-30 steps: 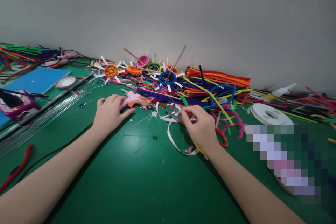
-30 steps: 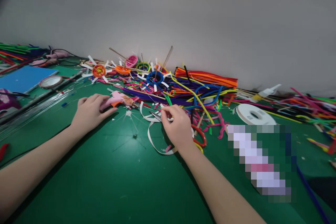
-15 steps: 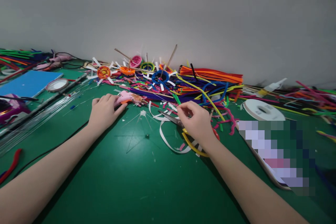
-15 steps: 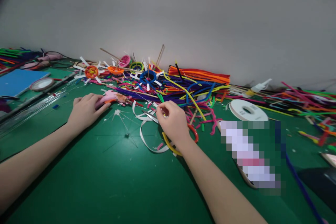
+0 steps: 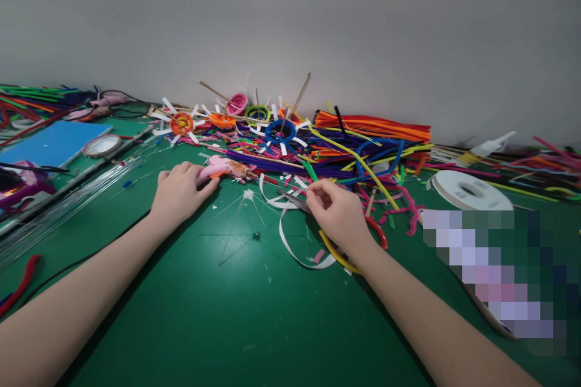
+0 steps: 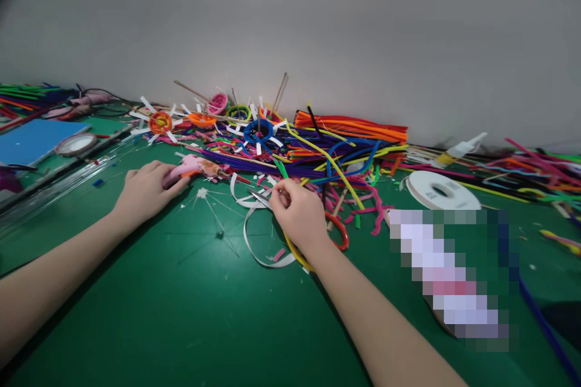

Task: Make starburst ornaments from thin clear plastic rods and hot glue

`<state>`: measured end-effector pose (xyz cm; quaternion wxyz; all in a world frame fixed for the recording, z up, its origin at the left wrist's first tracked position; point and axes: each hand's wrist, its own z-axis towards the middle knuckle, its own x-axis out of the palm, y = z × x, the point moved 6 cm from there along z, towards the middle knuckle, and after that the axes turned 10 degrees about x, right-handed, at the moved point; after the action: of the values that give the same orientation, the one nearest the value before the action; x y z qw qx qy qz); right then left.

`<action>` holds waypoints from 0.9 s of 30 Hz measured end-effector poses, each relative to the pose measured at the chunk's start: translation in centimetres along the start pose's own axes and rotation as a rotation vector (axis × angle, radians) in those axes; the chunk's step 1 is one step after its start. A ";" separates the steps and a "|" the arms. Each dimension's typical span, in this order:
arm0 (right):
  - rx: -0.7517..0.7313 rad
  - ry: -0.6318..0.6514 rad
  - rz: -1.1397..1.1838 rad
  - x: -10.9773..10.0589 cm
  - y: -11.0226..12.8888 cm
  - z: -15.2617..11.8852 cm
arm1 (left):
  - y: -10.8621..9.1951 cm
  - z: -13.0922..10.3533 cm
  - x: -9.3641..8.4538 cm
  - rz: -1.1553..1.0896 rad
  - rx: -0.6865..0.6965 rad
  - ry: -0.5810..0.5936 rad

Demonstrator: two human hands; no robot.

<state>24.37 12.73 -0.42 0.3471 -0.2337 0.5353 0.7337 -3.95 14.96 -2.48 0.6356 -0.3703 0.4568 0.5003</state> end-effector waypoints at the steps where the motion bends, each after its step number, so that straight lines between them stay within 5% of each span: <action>1: 0.003 0.005 -0.017 0.0 0.0 0.0 | 0.1 0.1 0.0 0.009 0.009 0.000; 27: -0.008 0.103 -0.318 1.3 -0.1 0.0 | 0.1 0.1 -0.6 0.015 0.116 -0.019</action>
<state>23.58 13.07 -1.43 0.4300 -0.3542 0.5058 0.6587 -4.10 14.93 -1.85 0.6567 -0.3246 0.4816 0.4811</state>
